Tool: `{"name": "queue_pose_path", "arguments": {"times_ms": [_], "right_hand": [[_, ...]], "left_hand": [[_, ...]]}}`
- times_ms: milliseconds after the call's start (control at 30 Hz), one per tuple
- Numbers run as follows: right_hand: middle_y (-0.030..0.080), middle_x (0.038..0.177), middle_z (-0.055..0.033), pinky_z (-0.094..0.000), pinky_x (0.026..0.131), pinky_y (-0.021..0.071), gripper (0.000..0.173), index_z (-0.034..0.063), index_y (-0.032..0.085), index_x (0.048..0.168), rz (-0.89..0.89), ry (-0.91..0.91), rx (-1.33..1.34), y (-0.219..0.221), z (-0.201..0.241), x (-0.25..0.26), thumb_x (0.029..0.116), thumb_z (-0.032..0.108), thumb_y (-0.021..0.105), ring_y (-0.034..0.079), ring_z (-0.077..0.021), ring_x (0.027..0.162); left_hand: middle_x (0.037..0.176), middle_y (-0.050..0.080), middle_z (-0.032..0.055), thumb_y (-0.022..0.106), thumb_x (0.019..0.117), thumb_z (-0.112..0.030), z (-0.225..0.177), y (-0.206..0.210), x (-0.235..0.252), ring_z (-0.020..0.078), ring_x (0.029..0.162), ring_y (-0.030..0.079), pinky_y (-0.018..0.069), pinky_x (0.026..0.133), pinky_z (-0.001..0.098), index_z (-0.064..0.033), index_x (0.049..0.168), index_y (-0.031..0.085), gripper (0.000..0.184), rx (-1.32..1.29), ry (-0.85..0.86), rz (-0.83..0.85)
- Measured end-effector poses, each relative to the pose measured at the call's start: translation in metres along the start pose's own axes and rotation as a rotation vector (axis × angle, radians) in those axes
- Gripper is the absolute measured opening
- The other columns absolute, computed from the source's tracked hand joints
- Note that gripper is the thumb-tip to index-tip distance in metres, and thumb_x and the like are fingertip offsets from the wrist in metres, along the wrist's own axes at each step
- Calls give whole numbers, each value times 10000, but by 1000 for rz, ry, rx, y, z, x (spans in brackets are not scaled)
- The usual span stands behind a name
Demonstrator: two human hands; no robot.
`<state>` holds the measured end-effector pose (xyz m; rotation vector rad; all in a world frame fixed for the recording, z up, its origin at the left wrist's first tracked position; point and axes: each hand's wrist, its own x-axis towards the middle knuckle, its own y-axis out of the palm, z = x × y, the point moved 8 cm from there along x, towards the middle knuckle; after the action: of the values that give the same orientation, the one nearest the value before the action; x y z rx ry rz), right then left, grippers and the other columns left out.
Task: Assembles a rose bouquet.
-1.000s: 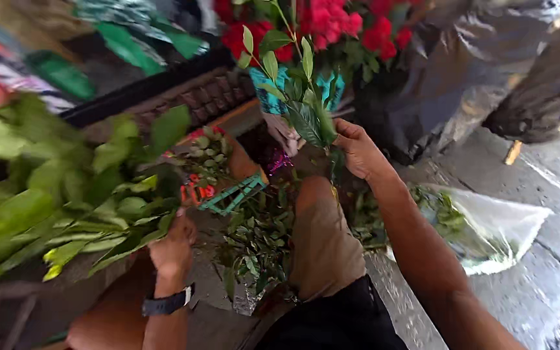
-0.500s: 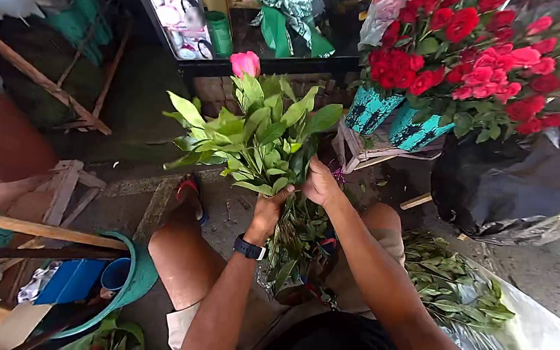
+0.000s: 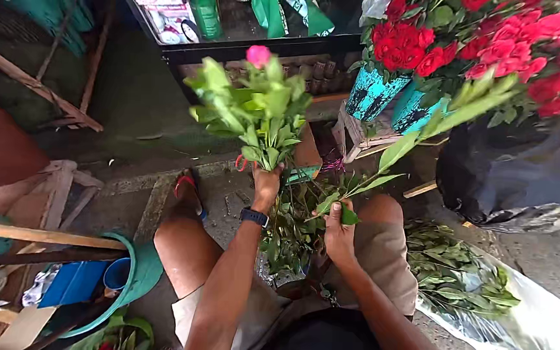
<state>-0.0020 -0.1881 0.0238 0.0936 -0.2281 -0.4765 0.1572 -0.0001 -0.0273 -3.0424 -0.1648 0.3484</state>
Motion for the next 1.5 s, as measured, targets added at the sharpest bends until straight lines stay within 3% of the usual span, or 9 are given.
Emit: {"name": "queue_pose_path", "arguments": {"times_ms": [233,433,600,767,900,1067,1233,1367,1500], "right_hand": [[666,1025,-103,-327,733,637,280,-19,549,1285,127,292,-100,-39,-29,17,1101,168,449,705,-156,833],[659,1006,-55,-294,716,605,302,45,582,1274,706,482,-215,1,-46,-7,1098,267,477,671,-111,795],[685,1187,-115,-394,943,580,467,30,569,1360,789,665,-84,49,-48,-10,1091,393,449,685,-189,1042],[549,747,-70,-337,617,531,479,60,574,1186,593,532,-242,98,-47,22,1107,465,329,557,-170,612],[669,1114,-181,-477,939,551,579,19,582,1319,885,416,-685,83,-40,-11,1118,457,261,678,-267,1017],[655,947,-74,-376,801,588,474,43,582,1242,1184,590,-528,41,-56,-59,1118,420,323,672,-160,832],[556,1469,-124,-426,1129,470,740,65,337,1574,1101,632,-345,43,-48,-42,1018,502,554,570,-206,1324],[554,748,-22,-281,562,502,324,2,646,1202,529,653,104,60,-48,-31,1108,224,430,526,-120,594],[671,917,-45,-211,448,389,535,83,599,1349,553,761,-22,45,-53,-28,1124,439,268,463,-64,512]], "left_hand": [[1016,680,269,729,932,-450,0,-12,17,441,939,669,518,825,666,34,1170,639,546,498,-17,13],[550,395,-72,711,962,-228,-33,-2,-43,39,417,324,316,407,195,-203,992,620,99,-70,28,413],[675,508,-36,768,925,-229,-29,-20,-59,55,465,359,337,416,217,-217,1103,616,235,-42,34,218],[797,593,-12,781,915,-250,-25,-30,-55,75,554,468,425,487,259,-204,1174,608,315,-76,-29,122],[634,533,-34,787,891,-132,-24,-47,-50,50,435,365,330,401,206,-179,1055,646,222,-201,-32,82],[569,418,-47,761,910,-142,-17,-64,-55,54,406,295,278,384,201,-211,996,603,192,-177,-64,49],[553,459,-37,742,942,-165,-16,-54,-39,41,402,337,306,378,184,-133,1015,685,98,-279,-81,45],[589,524,7,734,955,-161,-9,-46,-33,67,411,382,359,393,216,-79,1066,662,156,-317,-118,26],[537,450,4,714,958,-90,-8,-51,-26,88,416,399,382,417,231,-50,973,589,133,-324,-137,-11]]}}
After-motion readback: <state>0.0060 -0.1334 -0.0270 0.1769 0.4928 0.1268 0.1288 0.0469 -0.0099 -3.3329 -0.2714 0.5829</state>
